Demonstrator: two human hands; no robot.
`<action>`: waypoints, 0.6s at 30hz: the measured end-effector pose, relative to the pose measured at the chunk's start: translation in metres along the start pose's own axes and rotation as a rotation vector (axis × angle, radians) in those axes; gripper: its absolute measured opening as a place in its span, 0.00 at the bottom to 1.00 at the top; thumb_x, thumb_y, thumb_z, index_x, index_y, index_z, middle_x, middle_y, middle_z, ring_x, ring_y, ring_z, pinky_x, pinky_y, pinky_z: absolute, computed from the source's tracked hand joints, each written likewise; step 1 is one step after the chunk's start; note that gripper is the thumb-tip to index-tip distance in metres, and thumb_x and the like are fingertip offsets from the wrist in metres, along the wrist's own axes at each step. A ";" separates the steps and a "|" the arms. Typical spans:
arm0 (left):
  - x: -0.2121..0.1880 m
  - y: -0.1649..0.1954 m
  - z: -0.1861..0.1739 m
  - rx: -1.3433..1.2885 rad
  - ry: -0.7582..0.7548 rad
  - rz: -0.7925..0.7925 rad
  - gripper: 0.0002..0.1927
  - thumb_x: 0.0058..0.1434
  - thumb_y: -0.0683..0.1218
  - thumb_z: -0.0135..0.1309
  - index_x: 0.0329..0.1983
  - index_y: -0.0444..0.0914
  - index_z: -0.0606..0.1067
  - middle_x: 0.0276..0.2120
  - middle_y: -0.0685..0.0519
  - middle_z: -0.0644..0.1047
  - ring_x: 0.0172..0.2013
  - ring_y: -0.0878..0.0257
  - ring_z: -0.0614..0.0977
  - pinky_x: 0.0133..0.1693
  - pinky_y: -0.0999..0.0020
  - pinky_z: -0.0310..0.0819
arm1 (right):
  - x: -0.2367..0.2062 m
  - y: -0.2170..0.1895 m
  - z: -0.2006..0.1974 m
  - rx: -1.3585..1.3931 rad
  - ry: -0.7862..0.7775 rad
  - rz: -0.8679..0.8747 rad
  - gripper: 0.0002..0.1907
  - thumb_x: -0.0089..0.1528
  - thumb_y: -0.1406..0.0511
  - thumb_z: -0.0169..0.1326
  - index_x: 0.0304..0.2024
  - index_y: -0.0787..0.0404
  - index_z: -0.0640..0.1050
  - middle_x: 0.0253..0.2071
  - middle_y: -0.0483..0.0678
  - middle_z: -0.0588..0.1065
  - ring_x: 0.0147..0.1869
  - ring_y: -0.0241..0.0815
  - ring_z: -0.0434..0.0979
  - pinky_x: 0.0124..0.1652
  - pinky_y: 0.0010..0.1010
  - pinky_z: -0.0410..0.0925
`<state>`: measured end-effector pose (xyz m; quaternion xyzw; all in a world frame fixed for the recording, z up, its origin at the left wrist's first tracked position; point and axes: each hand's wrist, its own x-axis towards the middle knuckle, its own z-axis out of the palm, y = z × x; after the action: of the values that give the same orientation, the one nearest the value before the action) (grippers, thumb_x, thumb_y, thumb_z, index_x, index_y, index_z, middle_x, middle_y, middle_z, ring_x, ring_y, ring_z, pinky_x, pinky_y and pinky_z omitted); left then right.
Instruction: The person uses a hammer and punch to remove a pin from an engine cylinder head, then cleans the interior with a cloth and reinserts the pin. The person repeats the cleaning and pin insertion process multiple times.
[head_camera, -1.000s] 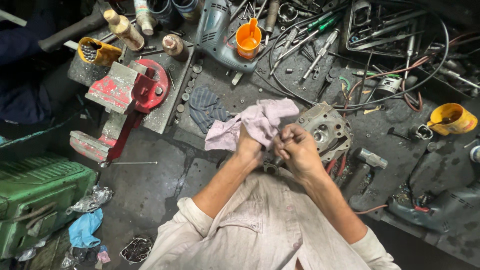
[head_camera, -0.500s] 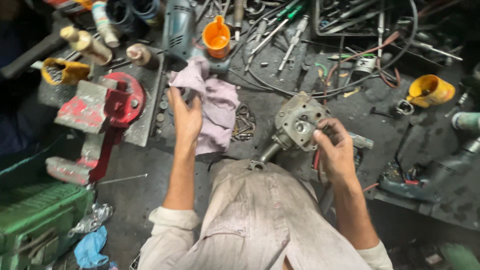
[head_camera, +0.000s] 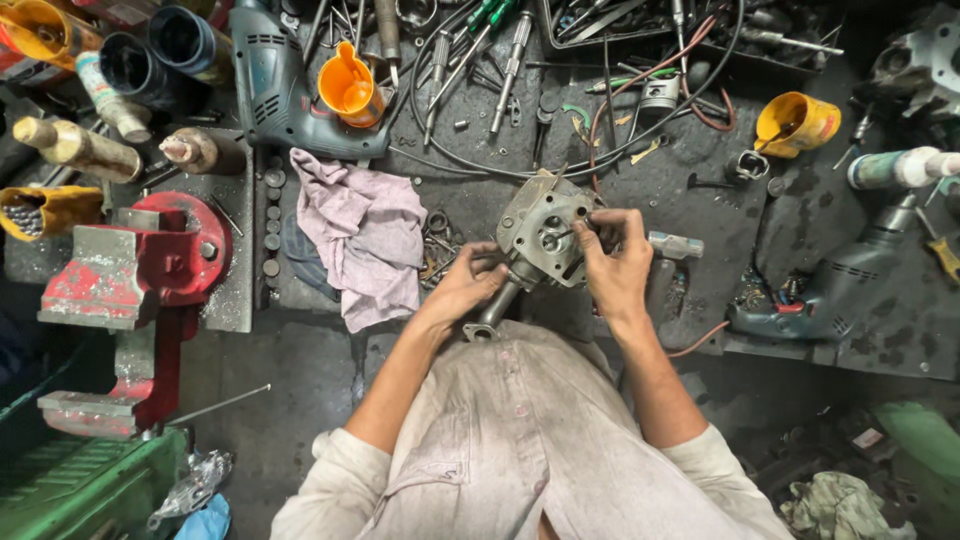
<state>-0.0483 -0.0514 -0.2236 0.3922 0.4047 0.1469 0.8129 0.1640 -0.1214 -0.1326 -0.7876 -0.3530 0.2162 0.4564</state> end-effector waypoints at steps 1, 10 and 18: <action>0.001 -0.002 0.003 -0.073 0.002 -0.027 0.35 0.61 0.51 0.63 0.65 0.36 0.61 0.58 0.41 0.74 0.51 0.57 0.79 0.46 0.67 0.78 | -0.001 0.004 0.002 -0.013 -0.003 -0.096 0.13 0.63 0.69 0.68 0.42 0.65 0.76 0.37 0.49 0.78 0.37 0.39 0.72 0.38 0.30 0.67; 0.011 0.004 0.019 -0.477 -0.114 -0.129 0.34 0.60 0.53 0.64 0.65 0.37 0.64 0.51 0.47 0.76 0.45 0.59 0.82 0.39 0.62 0.86 | -0.001 0.006 0.003 -0.181 0.014 -0.522 0.14 0.60 0.69 0.70 0.35 0.62 0.73 0.43 0.48 0.79 0.47 0.46 0.76 0.51 0.37 0.62; 0.011 0.006 0.022 -0.369 -0.049 -0.169 0.33 0.58 0.55 0.64 0.63 0.39 0.68 0.44 0.48 0.79 0.38 0.62 0.82 0.33 0.70 0.83 | -0.009 -0.016 -0.003 -0.409 -0.088 -0.673 0.09 0.59 0.65 0.65 0.32 0.59 0.77 0.50 0.47 0.78 0.57 0.48 0.72 0.57 0.47 0.57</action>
<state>-0.0234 -0.0532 -0.2172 0.2047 0.3826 0.1404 0.8899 0.1544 -0.1241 -0.1170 -0.6928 -0.6463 0.0133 0.3197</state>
